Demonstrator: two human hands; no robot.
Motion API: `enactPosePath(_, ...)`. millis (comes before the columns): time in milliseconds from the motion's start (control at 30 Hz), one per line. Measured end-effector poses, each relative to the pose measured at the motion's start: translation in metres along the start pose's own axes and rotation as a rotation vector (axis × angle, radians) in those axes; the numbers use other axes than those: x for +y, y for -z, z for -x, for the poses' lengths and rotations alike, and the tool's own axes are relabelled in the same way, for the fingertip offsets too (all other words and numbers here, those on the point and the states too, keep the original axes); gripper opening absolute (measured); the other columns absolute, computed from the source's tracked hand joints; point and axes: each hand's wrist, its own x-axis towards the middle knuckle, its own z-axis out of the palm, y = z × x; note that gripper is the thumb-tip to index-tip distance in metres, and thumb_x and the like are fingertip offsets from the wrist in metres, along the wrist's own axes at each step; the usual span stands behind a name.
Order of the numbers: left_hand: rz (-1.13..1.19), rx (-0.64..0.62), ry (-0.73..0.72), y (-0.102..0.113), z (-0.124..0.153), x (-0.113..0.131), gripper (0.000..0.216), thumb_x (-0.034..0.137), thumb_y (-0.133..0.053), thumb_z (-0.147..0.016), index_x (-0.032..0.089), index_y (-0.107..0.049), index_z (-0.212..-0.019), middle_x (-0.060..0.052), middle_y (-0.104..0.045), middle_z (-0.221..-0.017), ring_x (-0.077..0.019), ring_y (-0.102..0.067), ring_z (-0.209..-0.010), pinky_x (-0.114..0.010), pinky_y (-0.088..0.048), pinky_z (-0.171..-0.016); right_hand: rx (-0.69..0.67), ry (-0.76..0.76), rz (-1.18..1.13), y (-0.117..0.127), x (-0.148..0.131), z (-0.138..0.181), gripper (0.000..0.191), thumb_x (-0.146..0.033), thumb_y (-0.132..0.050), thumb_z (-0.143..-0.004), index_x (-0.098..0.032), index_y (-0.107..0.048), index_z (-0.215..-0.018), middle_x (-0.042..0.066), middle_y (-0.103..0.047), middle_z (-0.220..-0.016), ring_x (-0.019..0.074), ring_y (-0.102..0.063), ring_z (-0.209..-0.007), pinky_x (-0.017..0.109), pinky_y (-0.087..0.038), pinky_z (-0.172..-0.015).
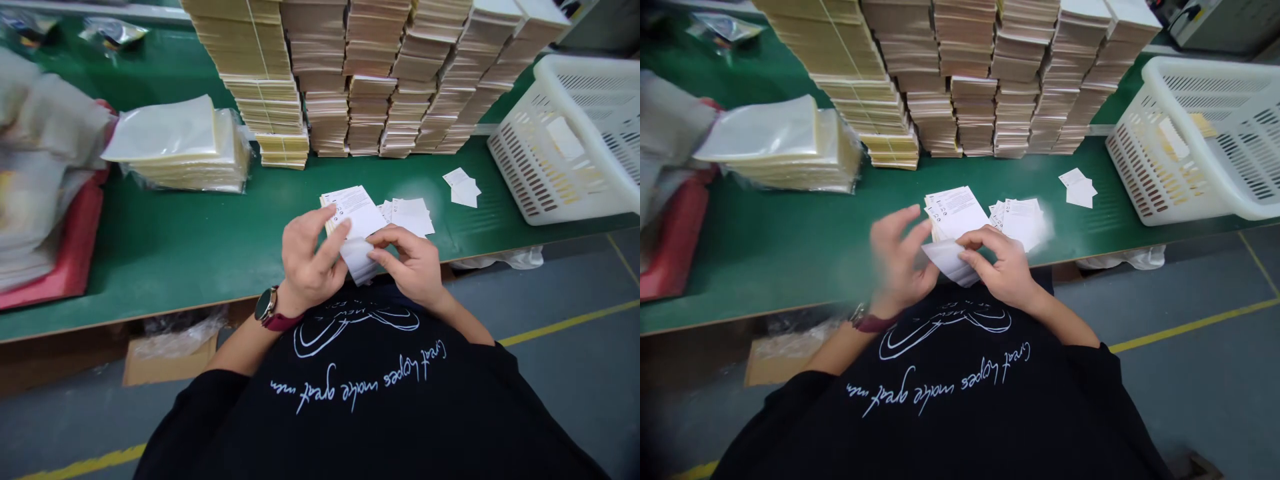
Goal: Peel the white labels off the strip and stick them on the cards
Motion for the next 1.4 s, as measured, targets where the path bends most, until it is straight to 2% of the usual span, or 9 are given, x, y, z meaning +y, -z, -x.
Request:
enactPosePath(133,0.068,-0.049,-0.091,0.003,0.003,0.004,0.017,0.017,-0.056,-0.08,0.024,-0.06,-0.095,-0.004,-0.069,-0.102,-0.0239,-0.06,-0.105,-0.042,-0.047,-0.087,0.029,0.227,0.11,0.0,-0.002,0.0,0.009,-0.016,-0.061,-0.086,-0.026,-0.063,-0.085,0.001,-0.065,-0.091,0.0185,-0.06,-0.089,0.041,-0.05,-0.082)
enactPosePath(300,0.289,0.005,0.226,0.004,0.001,0.008,0.011,0.016,-0.049,-0.088,0.02,-0.057,-0.081,-0.002,-0.065,-0.079,-0.0156,-0.06,-0.079,-0.032,-0.048,-0.071,0.297,0.358,-0.072,0.005,-0.005,0.002,0.005,-0.028,-0.053,-0.091,-0.031,-0.057,-0.093,0.001,-0.061,-0.105,0.0233,-0.058,-0.105,0.05,-0.048,-0.094)
enactPosePath(433,0.326,-0.009,0.182,0.005,-0.001,0.008,0.011,0.016,-0.051,-0.087,0.02,-0.056,-0.078,-0.002,-0.063,-0.077,-0.0148,-0.059,-0.077,-0.031,-0.046,-0.07,0.112,0.201,-0.066,0.003,0.0,-0.004,0.034,-0.038,-0.06,-0.088,-0.03,-0.052,-0.12,0.005,-0.061,-0.12,0.0238,-0.058,-0.113,0.047,-0.049,-0.096)
enactPosePath(533,0.27,-0.075,0.086,0.004,-0.003,0.008,0.01,0.015,-0.051,-0.086,0.02,-0.054,-0.078,-0.002,-0.064,-0.076,-0.0156,-0.058,-0.077,-0.032,-0.044,-0.07,-0.026,0.149,-0.014,-0.002,0.0,-0.008,0.024,-0.031,-0.061,-0.088,-0.027,-0.061,-0.112,0.004,-0.067,-0.107,0.0213,-0.061,-0.106,0.045,-0.05,-0.095)
enactPosePath(800,0.247,-0.188,0.098,0.004,-0.003,0.006,0.034,0.019,-0.045,-0.09,0.02,-0.041,-0.057,0.003,-0.045,-0.054,-0.0111,-0.041,-0.055,-0.029,-0.035,-0.059,0.16,0.388,0.219,0.004,-0.005,-0.001,0.019,-0.024,-0.059,-0.086,-0.037,-0.063,-0.099,0.002,-0.063,-0.108,0.0277,-0.059,-0.108,0.056,-0.049,-0.092)
enactPosePath(900,0.465,-0.136,0.254,0.002,0.001,0.002,0.043,0.021,-0.046,-0.092,0.018,-0.035,-0.05,0.004,-0.039,-0.05,-0.0084,-0.038,-0.05,-0.026,-0.031,-0.052,0.229,0.222,0.114,0.004,-0.002,-0.003,0.045,-0.03,-0.055,-0.088,-0.043,-0.043,-0.13,0.005,-0.055,-0.125,0.027,-0.059,-0.111,0.052,-0.052,-0.089)
enactPosePath(1067,0.564,-0.138,0.41,0.002,0.002,0.003,0.049,0.025,-0.05,-0.093,0.016,-0.036,-0.047,0.005,-0.035,-0.046,-0.0059,-0.035,-0.044,-0.023,-0.026,-0.044,-0.084,0.224,-0.094,-0.011,0.005,-0.005,0.081,-0.031,-0.055,-0.09,-0.045,-0.001,-0.149,0.004,-0.059,-0.121,0.0175,-0.063,-0.095,0.035,-0.057,-0.075)
enactPosePath(1267,0.12,0.027,0.145,0.008,0.001,0.009,0.019,0.017,-0.06,-0.081,0.022,-0.063,-0.099,-0.007,-0.066,-0.111,-0.0217,-0.06,-0.105,-0.04,-0.05,-0.087,-0.085,0.054,-0.084,-0.015,-0.002,-0.003,0.074,-0.037,-0.053,-0.092,-0.038,-0.008,-0.152,0.002,-0.064,-0.102,0.0147,-0.062,-0.075,0.03,-0.055,-0.063)
enactPosePath(1400,0.129,-0.012,-0.012,0.008,0.002,0.009,0.016,0.014,-0.054,-0.082,0.023,-0.06,-0.094,-0.003,-0.069,-0.092,-0.0193,-0.063,-0.092,-0.038,-0.05,-0.083,-0.106,0.061,-0.079,-0.013,-0.003,-0.003,0.068,-0.037,-0.056,-0.091,-0.036,-0.021,-0.149,0.002,-0.064,-0.103,0.0153,-0.061,-0.078,0.032,-0.056,-0.068)
